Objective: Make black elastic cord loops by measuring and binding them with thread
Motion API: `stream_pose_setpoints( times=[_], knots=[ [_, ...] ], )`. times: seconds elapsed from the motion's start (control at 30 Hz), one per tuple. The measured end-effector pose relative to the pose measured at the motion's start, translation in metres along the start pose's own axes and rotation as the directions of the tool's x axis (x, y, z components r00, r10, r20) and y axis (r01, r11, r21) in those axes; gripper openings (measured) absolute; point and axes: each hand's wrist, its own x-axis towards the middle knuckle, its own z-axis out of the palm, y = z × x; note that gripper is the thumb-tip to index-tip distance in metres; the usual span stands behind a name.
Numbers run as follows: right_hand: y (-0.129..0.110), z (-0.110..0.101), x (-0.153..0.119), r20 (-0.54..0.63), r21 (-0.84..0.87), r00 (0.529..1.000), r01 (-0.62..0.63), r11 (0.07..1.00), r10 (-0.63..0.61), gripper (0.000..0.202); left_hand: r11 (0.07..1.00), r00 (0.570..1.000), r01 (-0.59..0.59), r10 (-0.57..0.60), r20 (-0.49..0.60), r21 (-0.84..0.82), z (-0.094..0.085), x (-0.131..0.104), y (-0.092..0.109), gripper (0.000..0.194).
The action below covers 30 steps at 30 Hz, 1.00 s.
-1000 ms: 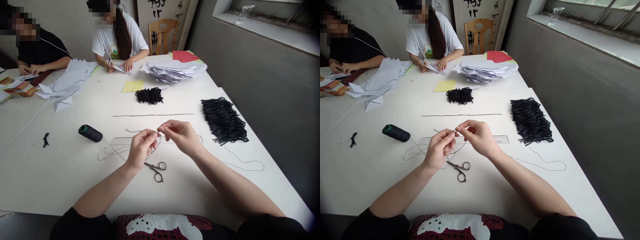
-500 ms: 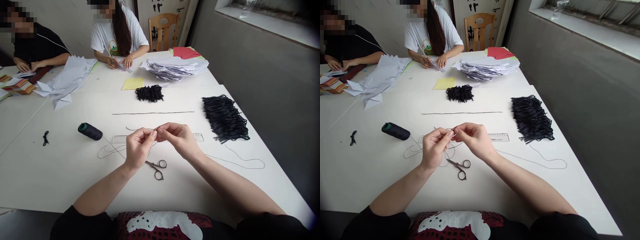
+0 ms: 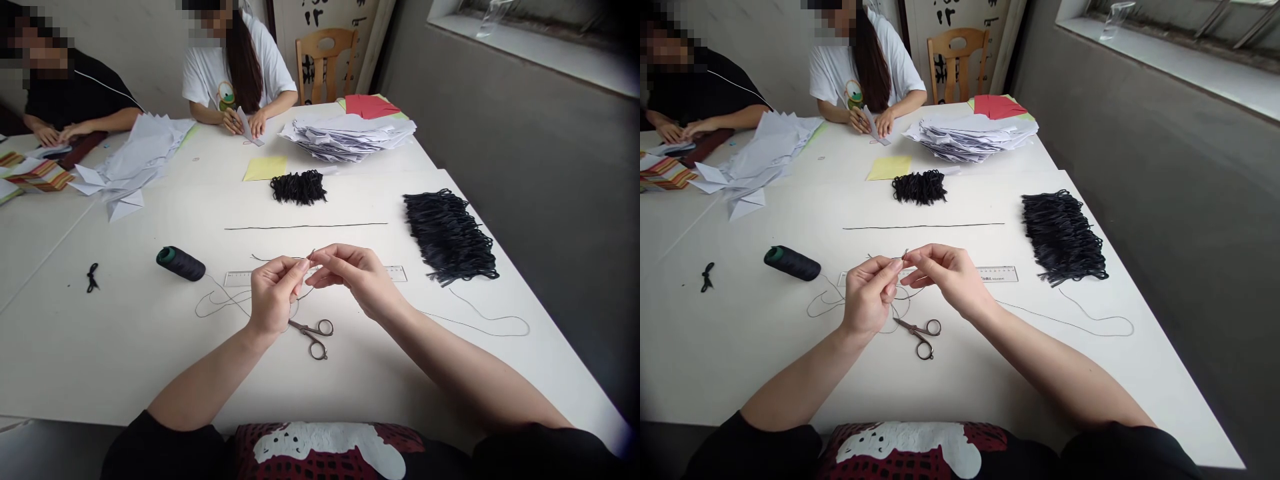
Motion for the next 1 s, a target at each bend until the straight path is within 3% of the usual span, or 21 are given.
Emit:
stream_pose_setpoints(
  times=[0.4,1.0],
  knots=[
    [0.0031,-0.0003,0.0015,0.003,-0.016,0.999,0.035,0.999,-0.035,0.031,1.000,1.000,-0.011,0.011,0.004,-0.016,-0.0001,-0.0018,-0.0024,0.023],
    [-0.0006,-0.0021,0.0017,0.008,0.010,0.999,-0.042,0.999,0.042,0.031,0.998,0.999,0.048,-0.049,-0.025,-0.039,0.0039,-0.0013,0.0023,0.030]
  ],
)
